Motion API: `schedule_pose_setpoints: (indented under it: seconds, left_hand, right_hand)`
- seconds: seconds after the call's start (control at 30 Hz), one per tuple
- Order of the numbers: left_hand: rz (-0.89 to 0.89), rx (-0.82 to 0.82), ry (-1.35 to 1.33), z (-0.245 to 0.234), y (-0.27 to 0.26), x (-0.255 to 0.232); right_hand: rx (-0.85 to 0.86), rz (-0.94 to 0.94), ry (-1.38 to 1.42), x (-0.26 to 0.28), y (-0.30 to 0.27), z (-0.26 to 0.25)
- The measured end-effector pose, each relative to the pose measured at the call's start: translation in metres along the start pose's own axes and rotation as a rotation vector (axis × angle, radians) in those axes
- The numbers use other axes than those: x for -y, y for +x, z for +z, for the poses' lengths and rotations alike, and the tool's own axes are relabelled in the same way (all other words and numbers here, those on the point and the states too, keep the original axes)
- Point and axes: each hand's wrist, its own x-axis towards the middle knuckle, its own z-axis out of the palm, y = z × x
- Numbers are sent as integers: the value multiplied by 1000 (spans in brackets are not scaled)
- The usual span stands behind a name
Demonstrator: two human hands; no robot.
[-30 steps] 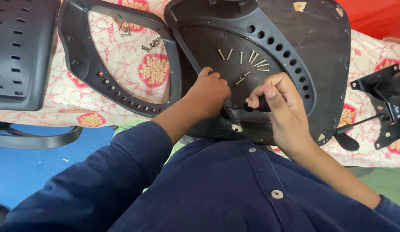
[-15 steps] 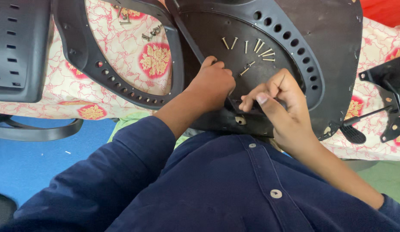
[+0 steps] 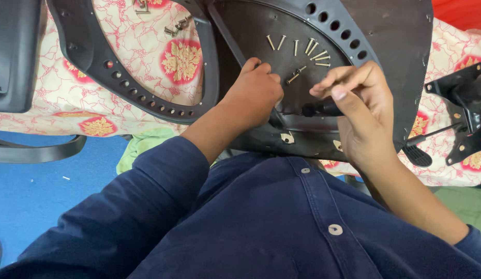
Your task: The person uses a screwdriver to fasten screws into a black plastic chair seat. The person repeatedly picks up screws, aligns them with holes, and tightens them with the screwdriver.
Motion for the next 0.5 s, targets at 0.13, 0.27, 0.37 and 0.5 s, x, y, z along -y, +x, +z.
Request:
schedule_pose_setpoints:
  seconds: [0.13,0.27,0.37,0.5]
  left_hand:
    - [-8,15,0,-2,0,-1]
    - [-22,6,-75,-5,-2,0]
    - [-27,-13,-82,-5,-3,-1]
    - [-27,-1,-64,-5,-3,-1]
  right_hand:
    - [-17,128,149,0,6,2]
    - [-22,151,203,0,6,6]
    - [4,154,246,2,4,5]
    - [58,146,79,5,5,-2]
